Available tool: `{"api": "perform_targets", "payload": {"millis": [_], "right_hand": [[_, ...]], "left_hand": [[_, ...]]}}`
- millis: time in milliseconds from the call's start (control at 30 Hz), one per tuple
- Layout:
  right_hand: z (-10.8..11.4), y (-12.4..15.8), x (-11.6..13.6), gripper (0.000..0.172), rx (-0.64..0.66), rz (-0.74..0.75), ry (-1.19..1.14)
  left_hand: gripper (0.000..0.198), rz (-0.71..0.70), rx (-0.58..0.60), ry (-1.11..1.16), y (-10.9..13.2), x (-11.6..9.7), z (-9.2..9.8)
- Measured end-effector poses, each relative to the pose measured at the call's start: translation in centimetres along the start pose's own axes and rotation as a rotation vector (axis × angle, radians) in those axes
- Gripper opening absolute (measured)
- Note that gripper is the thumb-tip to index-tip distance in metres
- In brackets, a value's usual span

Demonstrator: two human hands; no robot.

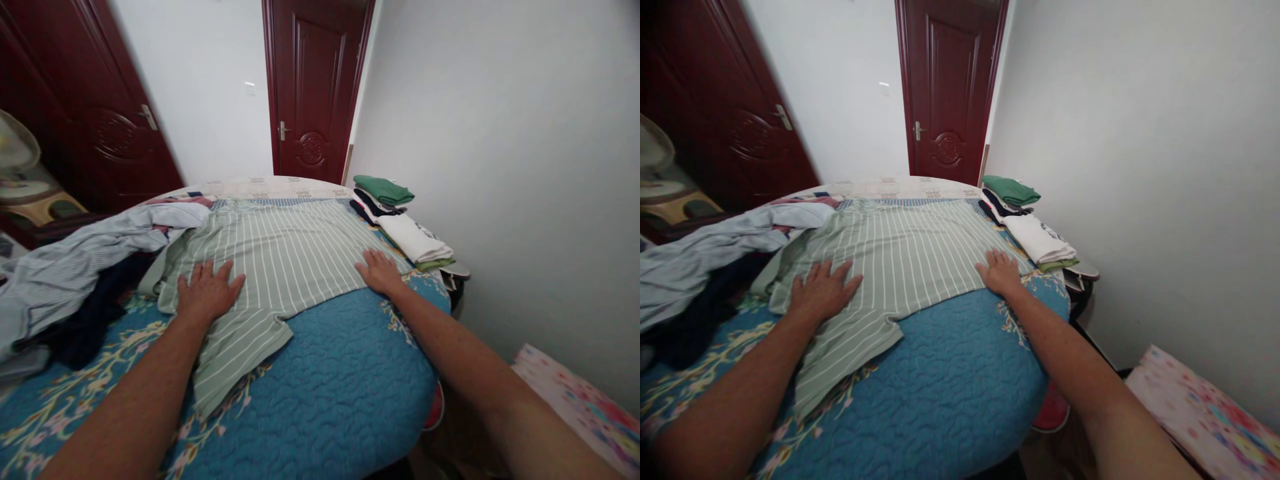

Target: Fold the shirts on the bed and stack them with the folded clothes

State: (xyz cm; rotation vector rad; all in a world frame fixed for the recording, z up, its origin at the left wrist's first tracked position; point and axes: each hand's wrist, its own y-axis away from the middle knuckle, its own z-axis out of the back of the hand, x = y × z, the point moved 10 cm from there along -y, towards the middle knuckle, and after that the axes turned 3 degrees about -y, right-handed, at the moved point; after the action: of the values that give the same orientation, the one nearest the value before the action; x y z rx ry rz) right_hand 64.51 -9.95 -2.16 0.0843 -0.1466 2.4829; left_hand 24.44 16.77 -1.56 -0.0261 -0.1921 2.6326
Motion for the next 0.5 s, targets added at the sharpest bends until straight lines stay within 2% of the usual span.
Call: {"api": "perform_targets", "payload": {"millis": [67,167,300,433,500], "right_hand": [[0.4,0.1,-3.9,0.07,-0.045,-0.071,0.04],[0.3,0.3,-6.7,0.068,-0.111,-0.059,0.053],[-0.7,-0.2,-7.6,0.071,-0.179,-0.001,0.022],[-1.4,-0.8,-8.0,0.076,-0.215,0.042,-0.003],[-1.3,-0.9,-8.1,0.077,-0.222,0.046,-0.02]], "left_hand": [[0.082,0.006,0.012,0.003,0.1,0.0,0.0],[0.077,0.008,0.014,0.012,0.7,-0.4,0.7],[0.071,-0.052,0.017,0.032,2.6,-1.9,1.6],[0.075,-0.232,0.069,0.095,5.4,-4.9,1.3],[0.078,-0.297,0.078,0.108,6.7,-5.8,1.1]]}}
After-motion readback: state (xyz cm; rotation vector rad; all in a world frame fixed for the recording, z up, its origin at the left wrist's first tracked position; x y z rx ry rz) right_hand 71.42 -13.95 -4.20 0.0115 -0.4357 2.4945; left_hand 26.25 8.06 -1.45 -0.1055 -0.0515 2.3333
